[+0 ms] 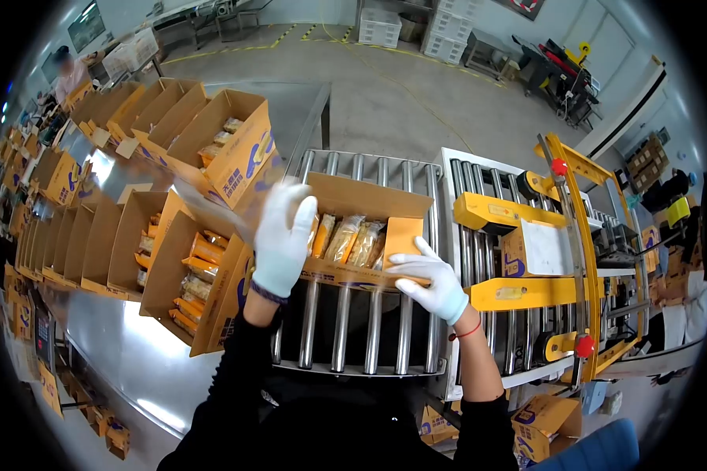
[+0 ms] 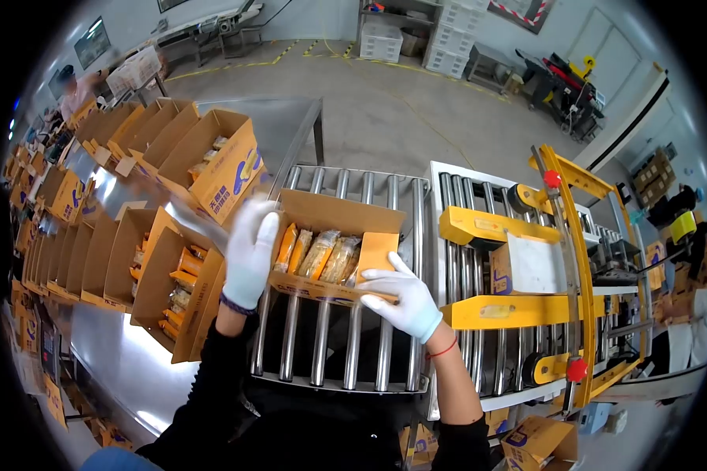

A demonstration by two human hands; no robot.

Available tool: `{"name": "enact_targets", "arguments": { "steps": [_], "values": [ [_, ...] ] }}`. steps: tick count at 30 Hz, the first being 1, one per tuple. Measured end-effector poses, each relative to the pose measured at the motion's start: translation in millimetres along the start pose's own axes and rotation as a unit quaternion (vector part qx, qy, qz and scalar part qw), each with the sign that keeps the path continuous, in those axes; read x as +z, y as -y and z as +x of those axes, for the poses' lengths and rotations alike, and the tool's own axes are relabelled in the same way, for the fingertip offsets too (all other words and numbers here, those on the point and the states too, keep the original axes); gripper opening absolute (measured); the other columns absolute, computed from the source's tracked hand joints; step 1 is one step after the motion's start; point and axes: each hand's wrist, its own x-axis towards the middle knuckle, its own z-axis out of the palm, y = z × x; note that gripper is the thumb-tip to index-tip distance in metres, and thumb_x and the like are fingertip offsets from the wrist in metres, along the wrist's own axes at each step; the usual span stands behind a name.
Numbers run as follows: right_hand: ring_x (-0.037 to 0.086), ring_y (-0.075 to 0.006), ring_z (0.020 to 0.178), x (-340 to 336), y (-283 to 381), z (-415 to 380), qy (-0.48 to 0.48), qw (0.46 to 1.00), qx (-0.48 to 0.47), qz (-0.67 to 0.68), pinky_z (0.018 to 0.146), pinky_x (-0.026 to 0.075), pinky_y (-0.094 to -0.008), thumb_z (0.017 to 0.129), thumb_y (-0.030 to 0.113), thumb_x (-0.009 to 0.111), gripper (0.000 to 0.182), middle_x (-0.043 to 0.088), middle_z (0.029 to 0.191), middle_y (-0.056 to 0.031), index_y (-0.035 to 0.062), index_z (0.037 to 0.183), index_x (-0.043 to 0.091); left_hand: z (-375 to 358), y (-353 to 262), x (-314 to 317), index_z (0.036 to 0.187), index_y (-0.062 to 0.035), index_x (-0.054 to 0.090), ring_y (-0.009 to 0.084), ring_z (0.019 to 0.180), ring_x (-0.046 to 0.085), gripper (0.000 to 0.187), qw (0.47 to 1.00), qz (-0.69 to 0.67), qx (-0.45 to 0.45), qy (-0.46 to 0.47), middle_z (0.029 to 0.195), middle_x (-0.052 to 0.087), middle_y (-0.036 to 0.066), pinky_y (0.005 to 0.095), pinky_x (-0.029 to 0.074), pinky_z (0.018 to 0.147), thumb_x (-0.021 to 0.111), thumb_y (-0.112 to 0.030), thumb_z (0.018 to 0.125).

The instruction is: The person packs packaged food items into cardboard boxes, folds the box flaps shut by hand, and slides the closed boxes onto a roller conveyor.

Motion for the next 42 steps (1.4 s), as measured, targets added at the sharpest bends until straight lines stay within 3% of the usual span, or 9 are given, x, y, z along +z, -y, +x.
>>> {"name": "enact_targets", "arguments": {
  "steps": [4,7,12,20,23,28,32,38,42],
  "values": [
    [0.062,-0.0278,0.131,-1.6,9.1,-3.6,0.027,0.995,-0.078,-0.059,0.127,0.023,-0.057,0.093,0.036,0.074,0.032,0.077,0.116,-0.0028,0.0127,0.114,0.079,-11.4,-6.3,-16.6,0.141,0.0038,0.055,0.0432,0.134,0.052,0.054,0.963,0.224,-0.043,-0.147,0.141,0.057,0.029,0.0462,0.044,0.112,0.066,-0.032,0.102],
    [0.057,-0.0297,0.137,-1.6,17.5,-7.5,0.044,0.99,-0.102,-0.091,0.128,0.017,-0.0587,0.097,0.046,0.065,0.044,0.075,0.123,-0.0038,0.012,0.122,0.076,-12.8,21.5,-42.0,0.141,0.0033,0.058,0.038,0.123,0.064,0.062,0.962,-0.109,-0.248,-0.033,0.13,0.066,0.028,0.0389,0.05,0.106,0.062,-0.046,0.103],
    [0.062,-0.0339,0.128,3.1,19.4,0.1,-0.012,0.999,0.026,0.038,0.129,0.018,-0.0526,0.107,0.041,0.047,0.047,0.074,0.12,-0.0162,0.0072,0.122,0.075,-0.1,-64.4,-8.9,0.112,-0.011,0.073,0.0296,0.118,0.066,0.034,0.929,0.173,-0.119,0.303,0.119,0.074,0.017,0.0382,0.052,0.099,0.07,-0.04,0.095],
    [0.044,-0.0401,0.139,2.3,9.2,48.7,-0.193,0.906,-0.041,-0.375,0.124,0.024,-0.057,0.076,0.032,0.085,0.09,0.049,0.147,-0.0201,-0.0013,0.15,0.044,-3.3,35.1,53.2,0.127,-0.0014,0.06,0.0273,0.115,0.061,0.05,0.981,0.16,-0.012,-0.105,0.113,0.065,0.012,0.0405,0.05,0.102,0.081,-0.028,0.09],
    [0.046,-0.0357,0.14,26.7,17.0,-0.5,-0.092,0.935,-0.013,-0.342,0.125,0.024,-0.0572,0.071,0.03,0.089,0.095,0.051,0.145,-0.0184,0.0004,0.15,0.046,-23.7,87.6,40.3,0.137,0.0036,0.053,0.0165,0.111,0.066,0.054,0.878,-0.368,-0.288,0.101,0.126,0.065,0.013,0.031,0.057,0.09,0.072,-0.03,0.099],
    [0.042,-0.0354,0.144,12.2,3.9,3.0,-0.078,0.9,0.064,-0.424,0.127,0.024,-0.0544,0.062,0.026,0.093,0.107,0.048,0.152,-0.0185,-0.0006,0.152,0.041,-21.9,9.4,113.0,0.134,0.0042,0.054,0.0213,0.111,0.066,0.05,0.949,-0.226,-0.215,0.04,0.118,0.066,0.018,0.035,0.055,0.094,0.067,-0.03,0.101],
    [0.034,-0.0391,0.151,3.2,-54.6,22.7,-0.132,0.851,0.049,-0.506,0.129,0.02,-0.0503,0.072,0.03,0.087,0.104,0.041,0.159,-0.0217,-0.0056,0.155,0.035,-60.1,-23.1,162.7,0.138,0.0014,0.057,0.0251,0.116,0.064,0.049,0.876,-0.332,-0.142,0.319,0.136,0.06,0.02,0.037,0.052,0.1,0.068,-0.026,0.099],
    [0.034,-0.0408,0.15,-36.5,-57.7,-22.2,-0.146,0.872,0.086,-0.46,0.128,0.02,-0.0512,0.084,0.037,0.076,0.091,0.042,0.157,-0.0238,-0.0046,0.154,0.036,-62.2,-65.2,-31.8,0.136,-0.0001,0.057,0.038,0.128,0.056,0.061,0.976,0.189,0.104,0.04,0.135,0.059,0.021,0.0464,0.043,0.112,0.078,-0.02,0.083],
    [0.034,-0.0438,0.15,-32.6,-58.6,-29.6,-0.193,0.84,0.107,-0.495,0.126,0.021,-0.055,0.089,0.038,0.071,0.086,0.043,0.157,-0.0229,-0.0052,0.154,0.036,-87.3,-23.6,-105.0,0.12,-0.0033,0.066,0.0334,0.094,0.07,0.032,0.922,0.33,-0.194,0.048,0.102,0.073,0.013,0.0423,0.056,0.082,0.067,-0.018,0.091]
  ]
}}
